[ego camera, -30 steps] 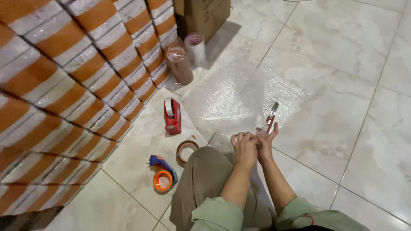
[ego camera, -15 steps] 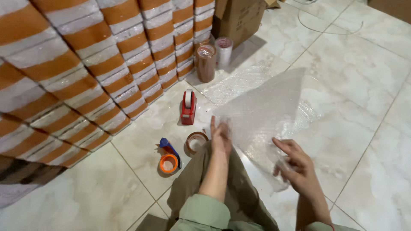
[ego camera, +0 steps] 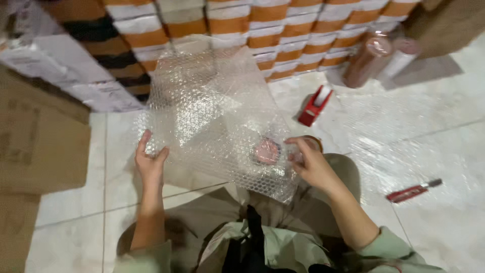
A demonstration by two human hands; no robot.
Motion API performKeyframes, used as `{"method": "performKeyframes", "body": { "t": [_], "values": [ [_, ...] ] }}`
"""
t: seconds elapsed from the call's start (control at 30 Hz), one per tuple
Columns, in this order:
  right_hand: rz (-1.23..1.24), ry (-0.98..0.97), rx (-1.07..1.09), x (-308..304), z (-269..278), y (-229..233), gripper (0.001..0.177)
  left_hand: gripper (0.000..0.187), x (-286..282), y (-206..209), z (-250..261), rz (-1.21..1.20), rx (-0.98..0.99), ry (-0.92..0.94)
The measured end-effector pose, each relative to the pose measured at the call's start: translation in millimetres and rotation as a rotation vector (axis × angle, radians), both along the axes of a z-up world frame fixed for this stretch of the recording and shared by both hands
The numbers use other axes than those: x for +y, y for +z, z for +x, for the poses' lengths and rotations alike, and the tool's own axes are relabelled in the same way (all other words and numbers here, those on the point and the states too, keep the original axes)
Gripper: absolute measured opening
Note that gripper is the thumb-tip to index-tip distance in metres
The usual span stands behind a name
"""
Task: The person sits on the floor and wraps a small rectangular box in bubble wrap. They then use a handheld tape dispenser to apply brown packing tape to seal the bubble wrap around the box. Finally, the person places the wrapped box onto a stack of similar packages.
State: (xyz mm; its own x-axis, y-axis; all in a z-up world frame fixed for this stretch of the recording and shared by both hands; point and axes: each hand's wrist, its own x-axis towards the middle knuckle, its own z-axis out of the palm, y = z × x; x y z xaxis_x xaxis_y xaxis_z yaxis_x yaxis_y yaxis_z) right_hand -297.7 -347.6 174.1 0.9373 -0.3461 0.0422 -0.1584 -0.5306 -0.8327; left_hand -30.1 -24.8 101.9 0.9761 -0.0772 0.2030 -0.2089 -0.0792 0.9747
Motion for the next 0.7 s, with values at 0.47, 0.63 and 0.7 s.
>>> {"method": "performKeyframes", "body": {
  "t": [0.47,0.63,0.7],
  "values": [
    [-0.375,0.368,0.595,49.6,152.0,-151.7,0.067,0.092,75.2,-105.8,-8.3,1.278,0.606,0.071],
    [-0.598,0.316,0.623,41.6,159.9,-188.3,0.06,0.075,59.1,-157.9,2.0,1.19,0.46,-0.356],
    [-0.734,0.182,0.67,14.9,172.1,-242.7,0.056,0.082,65.0,-205.6,10.2,1.413,0.461,-0.418]
  ]
}}
